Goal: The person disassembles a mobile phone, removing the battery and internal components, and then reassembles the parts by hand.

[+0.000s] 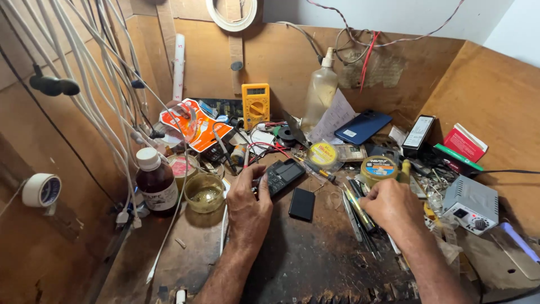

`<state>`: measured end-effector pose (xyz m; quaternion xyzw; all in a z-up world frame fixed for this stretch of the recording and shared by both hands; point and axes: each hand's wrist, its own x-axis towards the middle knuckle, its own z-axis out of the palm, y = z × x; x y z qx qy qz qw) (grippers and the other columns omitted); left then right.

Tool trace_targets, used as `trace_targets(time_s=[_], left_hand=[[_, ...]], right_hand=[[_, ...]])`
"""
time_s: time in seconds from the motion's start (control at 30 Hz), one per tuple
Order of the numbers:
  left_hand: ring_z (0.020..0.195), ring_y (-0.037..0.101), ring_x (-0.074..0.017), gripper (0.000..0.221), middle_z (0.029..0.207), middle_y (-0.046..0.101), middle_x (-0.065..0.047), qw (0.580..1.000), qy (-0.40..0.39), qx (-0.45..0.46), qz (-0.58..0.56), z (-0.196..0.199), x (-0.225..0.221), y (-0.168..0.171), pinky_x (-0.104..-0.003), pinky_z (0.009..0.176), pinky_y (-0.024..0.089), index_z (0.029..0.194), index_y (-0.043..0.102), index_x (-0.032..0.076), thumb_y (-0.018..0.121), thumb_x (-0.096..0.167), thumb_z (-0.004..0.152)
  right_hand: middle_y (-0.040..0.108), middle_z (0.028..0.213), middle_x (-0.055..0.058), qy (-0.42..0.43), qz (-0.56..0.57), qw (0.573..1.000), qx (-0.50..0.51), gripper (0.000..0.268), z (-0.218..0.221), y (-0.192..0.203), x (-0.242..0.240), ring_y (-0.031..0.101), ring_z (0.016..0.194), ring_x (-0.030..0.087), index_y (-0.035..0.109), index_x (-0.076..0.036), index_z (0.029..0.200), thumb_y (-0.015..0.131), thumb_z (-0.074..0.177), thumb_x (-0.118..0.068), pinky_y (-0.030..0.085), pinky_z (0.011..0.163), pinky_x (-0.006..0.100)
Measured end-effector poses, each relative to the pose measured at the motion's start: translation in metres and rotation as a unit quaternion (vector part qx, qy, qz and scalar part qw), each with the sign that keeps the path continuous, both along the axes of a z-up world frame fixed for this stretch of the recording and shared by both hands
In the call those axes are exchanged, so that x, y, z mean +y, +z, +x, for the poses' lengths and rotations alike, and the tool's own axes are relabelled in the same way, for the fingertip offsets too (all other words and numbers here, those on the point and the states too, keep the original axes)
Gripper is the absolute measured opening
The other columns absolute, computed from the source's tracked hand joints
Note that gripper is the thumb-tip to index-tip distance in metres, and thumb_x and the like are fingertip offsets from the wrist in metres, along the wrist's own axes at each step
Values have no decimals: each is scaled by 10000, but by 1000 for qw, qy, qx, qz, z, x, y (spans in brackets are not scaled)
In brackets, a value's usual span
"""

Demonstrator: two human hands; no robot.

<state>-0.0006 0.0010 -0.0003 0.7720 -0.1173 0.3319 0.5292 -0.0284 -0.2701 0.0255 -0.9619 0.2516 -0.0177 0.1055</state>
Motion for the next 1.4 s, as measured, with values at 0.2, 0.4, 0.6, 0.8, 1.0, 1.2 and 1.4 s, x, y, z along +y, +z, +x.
trace_targets(time_s=[0.2, 0.4, 0.6, 0.8, 1.0, 1.2, 1.4], left_hand=[[902, 760, -284, 156, 984, 761, -179, 1000, -6, 7, -4, 0, -2, 1, -390, 771, 617, 1074, 695, -23, 637, 33, 940], [916, 774, -266, 179, 987, 772, -168, 999, -25, 28, -36, -2, -1, 2, -380, 778, 621, 1097, 695, -18, 593, 24, 955], [922, 775, -202, 317, 1009, 796, -125, 922, -226, 168, -265, 6, -28, 5, -298, 794, 612, 1168, 681, -10, 491, 218, 1060], [759, 695, -128, 331, 1012, 777, -117, 779, -356, 261, -445, 14, -29, -6, -265, 709, 581, 1189, 665, 15, 567, 289, 1030], [711, 698, -142, 329, 939, 776, -113, 762, -319, 318, -464, 29, -36, -21, -280, 636, 543, 1144, 683, -1, 606, 289, 1008], [711, 710, -185, 333, 870, 740, -130, 816, -238, 223, -477, 69, -9, -18, -317, 680, 617, 1042, 652, -82, 603, 247, 1042], [776, 676, -170, 295, 973, 679, -118, 871, -231, 179, -395, 63, 14, -6, -325, 650, 595, 1188, 598, 13, 596, 171, 939]], right_hand=[[794, 939, 112, -21, 10, 1000, -11, 332, 2, 9, 4, 758, 865, 277, 847, -130, 999, 861, 783, -382, 598, 860, 439], [807, 906, 108, 38, 198, 958, -206, 216, 0, 16, 17, 762, 689, 204, 752, -86, 1033, 745, 877, -236, 595, 600, 322], [573, 729, 29, 160, 609, 758, -170, 234, -8, 11, 71, 457, 471, 51, 614, -64, 1186, 604, 991, -193, 338, 354, 189], [438, 653, -40, 83, 815, 573, -5, 222, -14, 6, 91, 321, 430, 14, 622, -213, 1182, 513, 1002, -283, 229, 342, 155], [457, 595, -46, 243, 637, 719, -133, 303, -6, -17, 98, 378, 451, 42, 674, -49, 1006, 576, 1101, -319, 281, 366, 230], [626, 612, 111, 240, 163, 919, -266, 305, -15, -42, 103, 549, 483, 145, 704, -32, 941, 608, 1025, -309, 416, 472, 388], [660, 844, 182, 129, 534, 801, -237, 381, -1, -43, 84, 552, 583, 203, 657, -129, 1476, 572, 1106, -158, 469, 470, 369]])
